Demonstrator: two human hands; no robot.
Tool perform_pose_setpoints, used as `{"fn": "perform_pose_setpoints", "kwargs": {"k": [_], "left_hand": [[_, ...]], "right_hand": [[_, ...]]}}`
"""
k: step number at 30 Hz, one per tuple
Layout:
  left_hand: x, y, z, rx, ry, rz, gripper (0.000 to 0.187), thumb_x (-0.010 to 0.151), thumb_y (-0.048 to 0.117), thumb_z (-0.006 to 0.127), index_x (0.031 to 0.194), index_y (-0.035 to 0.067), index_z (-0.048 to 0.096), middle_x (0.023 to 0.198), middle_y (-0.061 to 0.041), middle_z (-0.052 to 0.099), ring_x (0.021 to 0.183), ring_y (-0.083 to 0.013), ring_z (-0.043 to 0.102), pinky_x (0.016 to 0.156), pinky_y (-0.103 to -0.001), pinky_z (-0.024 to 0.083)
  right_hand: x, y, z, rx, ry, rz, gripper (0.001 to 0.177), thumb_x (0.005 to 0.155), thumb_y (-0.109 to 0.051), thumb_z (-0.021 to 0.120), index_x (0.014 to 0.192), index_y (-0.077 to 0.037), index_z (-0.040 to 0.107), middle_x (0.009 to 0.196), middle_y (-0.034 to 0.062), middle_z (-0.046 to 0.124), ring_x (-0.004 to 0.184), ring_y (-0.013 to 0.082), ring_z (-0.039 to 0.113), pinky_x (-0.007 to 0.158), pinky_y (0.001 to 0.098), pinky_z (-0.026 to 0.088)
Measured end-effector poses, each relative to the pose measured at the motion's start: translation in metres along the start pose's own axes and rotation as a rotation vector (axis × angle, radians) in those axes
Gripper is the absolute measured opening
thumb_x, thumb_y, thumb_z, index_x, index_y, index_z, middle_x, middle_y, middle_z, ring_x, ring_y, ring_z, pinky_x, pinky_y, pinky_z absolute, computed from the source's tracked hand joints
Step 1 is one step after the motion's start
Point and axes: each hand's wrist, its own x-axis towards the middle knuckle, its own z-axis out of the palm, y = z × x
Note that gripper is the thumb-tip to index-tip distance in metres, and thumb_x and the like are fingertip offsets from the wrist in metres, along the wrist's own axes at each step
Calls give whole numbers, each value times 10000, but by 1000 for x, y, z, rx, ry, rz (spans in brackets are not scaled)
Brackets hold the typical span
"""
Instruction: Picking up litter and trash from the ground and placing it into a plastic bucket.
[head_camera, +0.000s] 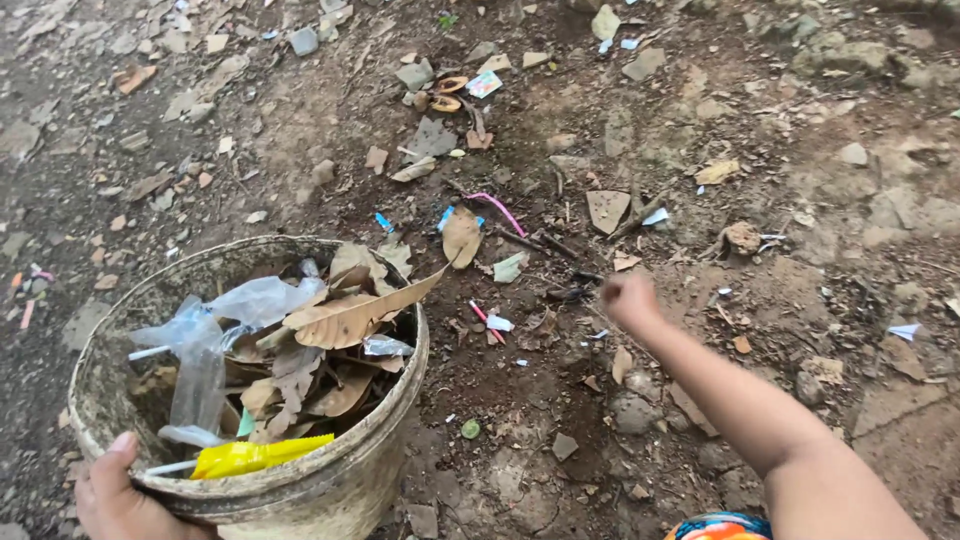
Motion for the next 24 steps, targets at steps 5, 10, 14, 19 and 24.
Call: {"fn": "perform_pose_setpoints", "kwargs": {"k": [5, 10, 14, 19, 24], "left_hand": [[32, 43, -7, -1179, 145, -865, 127, 993, 59, 624, 1095, 2, 576, 1131, -141, 644, 1102, -280, 702, 1057, -431, 611], [54, 100, -29, -1176, 130, -970, 145, 1023, 101, 638, 1108, 26, 548, 1125, -121, 627, 1065, -256, 700, 999, -423, 619], [56, 111, -36, -1140, 94, -1034, 179, 1042, 157, 648, 1116, 71, 509, 1086, -76, 588, 1033, -209, 676, 939, -393, 602], [62, 116, -42, -1118, 74, -1066, 175, 1034, 178, 642, 1112, 86, 516, 1068, -52, 572, 1009, -190, 656, 902, -369, 582], [77, 130, -48, -1084, 81, -1124, 209, 972, 195, 643, 1102, 100, 510, 1055, -43, 590, 980, -181, 666, 874, -362, 592]], "right_hand": [[-25, -187, -116, 856, 97, -31, 345, 834, -123, 789, 1159, -57, 696, 1132, 94, 762, 1011, 198, 744, 938, 364, 614], [-41, -276, -153, 852, -229, -781, 760, 820, -336, 824, 1482, -176, 486, 1464, 112, 538, 1337, 276, 543, 1107, 474, 462], [35, -215, -59, 126, -21, -588, 553, 820, -302, 838, 1333, -174, 673, 1446, 109, 605, 1339, 298, 601, 1140, 437, 520], [4, -151, 26, -388, -374, -306, 855, 791, -232, 835, 1530, -239, 404, 1560, 168, 348, 1391, 340, 437, 1065, 470, 505], [-25, -150, 44, -770, -453, -581, 930, 876, -138, 683, 1615, -345, 159, 1660, 132, 154, 1411, 345, 401, 914, 488, 555]]}}
